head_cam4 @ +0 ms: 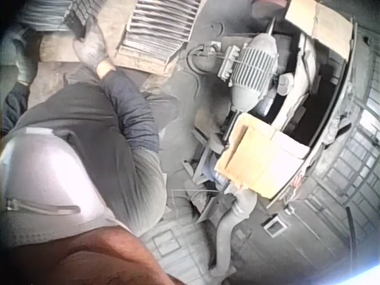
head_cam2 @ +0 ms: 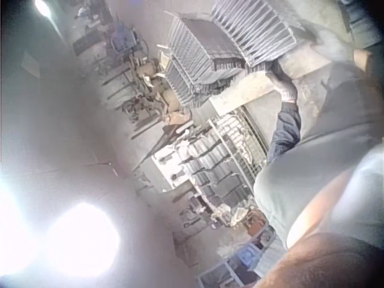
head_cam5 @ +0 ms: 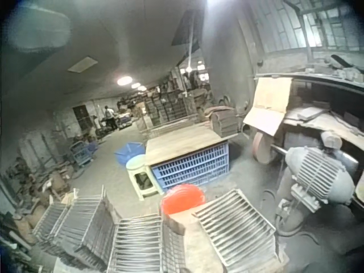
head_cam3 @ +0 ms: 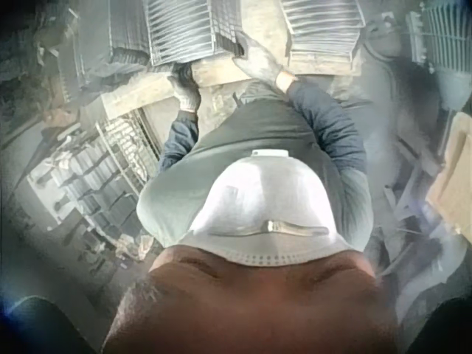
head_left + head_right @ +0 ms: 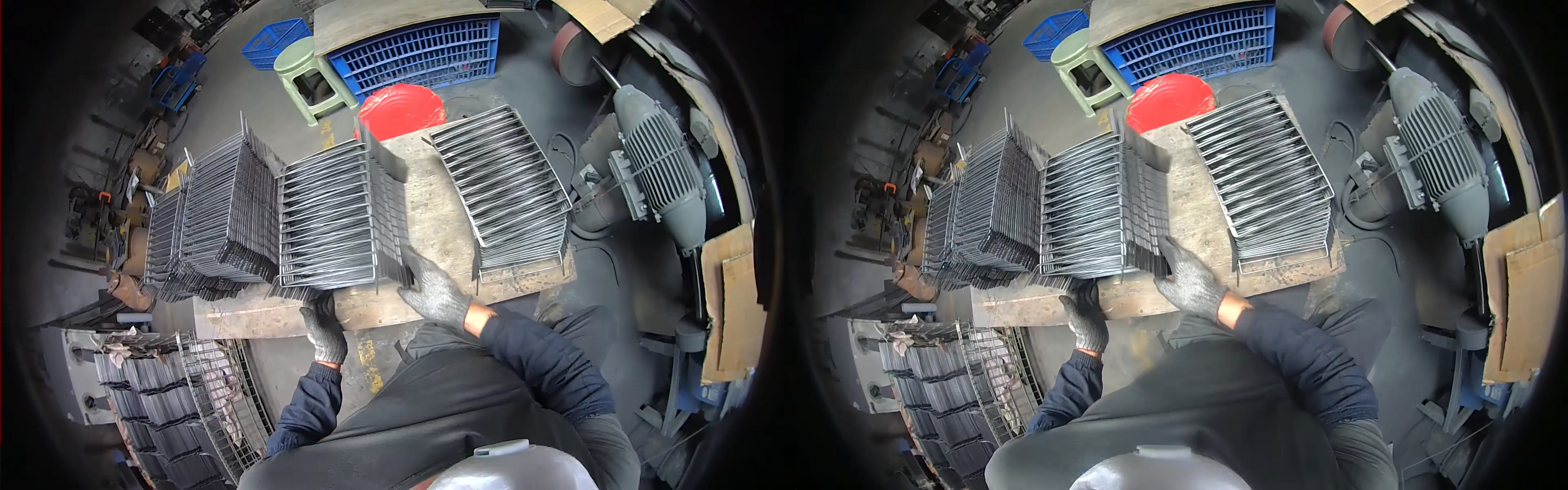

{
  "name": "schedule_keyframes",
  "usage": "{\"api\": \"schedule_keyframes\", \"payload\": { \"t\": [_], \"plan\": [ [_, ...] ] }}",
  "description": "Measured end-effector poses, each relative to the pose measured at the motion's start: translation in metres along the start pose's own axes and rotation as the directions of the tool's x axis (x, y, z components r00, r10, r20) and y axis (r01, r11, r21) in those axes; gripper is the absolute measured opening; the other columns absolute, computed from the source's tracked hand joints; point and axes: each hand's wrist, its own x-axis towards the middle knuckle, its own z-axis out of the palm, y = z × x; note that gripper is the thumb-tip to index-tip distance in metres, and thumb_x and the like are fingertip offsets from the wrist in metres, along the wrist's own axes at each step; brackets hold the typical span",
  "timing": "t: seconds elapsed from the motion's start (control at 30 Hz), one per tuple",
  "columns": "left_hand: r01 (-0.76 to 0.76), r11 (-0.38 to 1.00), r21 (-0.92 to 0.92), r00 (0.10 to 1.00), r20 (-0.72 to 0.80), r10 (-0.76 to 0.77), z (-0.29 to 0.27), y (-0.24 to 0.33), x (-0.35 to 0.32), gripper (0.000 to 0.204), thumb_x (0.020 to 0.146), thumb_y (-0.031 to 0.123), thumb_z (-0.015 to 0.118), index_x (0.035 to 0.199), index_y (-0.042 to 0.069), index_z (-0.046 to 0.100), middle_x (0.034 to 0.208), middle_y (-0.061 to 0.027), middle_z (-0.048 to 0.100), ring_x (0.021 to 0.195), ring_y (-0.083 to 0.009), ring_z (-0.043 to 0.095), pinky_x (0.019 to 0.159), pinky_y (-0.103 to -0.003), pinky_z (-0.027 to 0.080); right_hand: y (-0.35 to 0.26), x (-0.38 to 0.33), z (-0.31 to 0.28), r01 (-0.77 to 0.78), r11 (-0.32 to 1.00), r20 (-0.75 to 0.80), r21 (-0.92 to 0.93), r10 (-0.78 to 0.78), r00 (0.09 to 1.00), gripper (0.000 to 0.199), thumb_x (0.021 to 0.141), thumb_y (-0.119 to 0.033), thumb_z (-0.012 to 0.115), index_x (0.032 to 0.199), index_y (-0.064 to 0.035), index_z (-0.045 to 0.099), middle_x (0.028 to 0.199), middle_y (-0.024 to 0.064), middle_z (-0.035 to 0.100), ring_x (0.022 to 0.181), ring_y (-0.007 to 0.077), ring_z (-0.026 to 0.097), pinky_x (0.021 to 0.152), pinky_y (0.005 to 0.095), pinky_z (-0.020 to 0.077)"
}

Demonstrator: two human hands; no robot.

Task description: The person puts on work gloves, arranges stacks of metal wire grates on a workbench, and holds a metal piece against a grinding machine while handling individual metal grates.

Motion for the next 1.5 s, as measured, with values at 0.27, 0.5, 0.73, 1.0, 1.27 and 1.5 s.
{"api": "schedule_keyframes", "payload": {
  "t": [0.27, 0.5, 0.73, 1.0, 1.27, 1.5],
  "plan": [
    [0.15, 0.951, 0.272, 0.965, -0.249, -0.081, 0.1, 0.01, -0.072, 0.058, 0.105, 0.025, 0.066, 0.152, -0.003, 0.046, 0.138, -0.0147, 0.061, 0.118, -0.0196, 0.06, 0.105, -0.034, 0.049, -0.041, -0.033, -0.071, 0.011, 0.996, 0.042, 0.092, -0.015, 0.999, 0.073, 0.095, -0.026, 0.069, 0.154, 0.0068, 0.042, 0.152, 0.0298, 0.052, 0.142, 0.0424, 0.051, 0.118, 0.0449, 0.0434],
    [0.068, 0.858, 0.51, 0.887, 0.363, -0.286, 0.231, 0.032, -0.063, 0.049, 0.107, 0.024, 0.063, 0.145, -0.004, 0.053, 0.139, -0.0145, 0.062, 0.126, -0.023, 0.06, 0.108, -0.035, 0.048, -0.037, -0.058, -0.234, 0.015, 0.994, -0.82, 0.107, 0.08, 0.567, 0.036, 0.1, -0.012, 0.069, 0.132, 0.0029, 0.065, 0.125, 0.0139, 0.073, 0.115, 0.0216, 0.068, 0.1, 0.0327, 0.0537],
    [0.694, 0.717, -0.067, 0.653, 0.475, -0.589, 0.354, -0.007, 0.043, 0.076, 0.101, 0.068, 0.056, 0.147, 0.007, 0.056, 0.135, -0.014, 0.067, 0.12, -0.0293, 0.067, 0.103, -0.048, 0.057, 0.098, -0.034, -0.25, -0.122, 0.418, -0.08, 0.9, 0.435, 0.897, 0.078, 0.104, -0.067, 0.052, 0.142, -0.0002, 0.061, 0.137, 0.0147, 0.067, 0.124, 0.0241, 0.062, 0.104, 0.0355, 0.0516],
    [0.699, 0.715, -0.007, 0.642, 0.448, -0.623, 0.368, 0.006, 0.044, 0.061, 0.102, 0.054, 0.064, 0.141, 0.008, 0.06, 0.131, -0.0127, 0.068, 0.115, -0.0288, 0.069, 0.095, -0.046, 0.062, 0.066, -0.073, -0.229, 0.03, 0.698, -0.382, 0.716, 0.356, 0.853, 0.061, 0.116, -0.048, 0.034, 0.148, -0.0002, 0.056, 0.139, 0.0148, 0.066, 0.125, 0.0198, 0.061, 0.108, 0.0354, 0.0485],
    [0.467, 0.813, 0.347, 0.546, 0.61, -0.574, 0.424, 0.066, 0.08, 0.041, 0.104, 0.037, 0.067, 0.132, 0.008, 0.065, 0.113, -0.0038, 0.071, 0.098, -0.0151, 0.07, 0.084, -0.033, 0.061, 0.076, -0.086, -0.205, 0.392, 0.327, -0.51, 0.86, 0.509, 0.694, 0.054, 0.107, -0.044, 0.061, 0.143, -0.003, 0.058, 0.129, 0.0109, 0.069, 0.114, 0.0208, 0.067, 0.099, 0.0373, 0.0572],
    [0.294, 0.808, 0.51, 0.475, 0.656, -0.587, 0.447, 0.075, 0.108, 0.03, 0.093, 0.019, 0.078, 0.116, 0.0, 0.073, 0.097, -0.0077, 0.078, 0.078, -0.0173, 0.075, 0.073, -0.03, 0.062, 0.037, -0.083, -0.193, 0.41, 0.122, -0.42, 0.904, 0.439, 0.795, 0.054, 0.094, -0.052, 0.077, 0.122, -0.0083, 0.061, 0.095, 0.0024, 0.061, 0.081, 0.0166, 0.064, 0.068, 0.0336, 0.0614]
  ]
}}
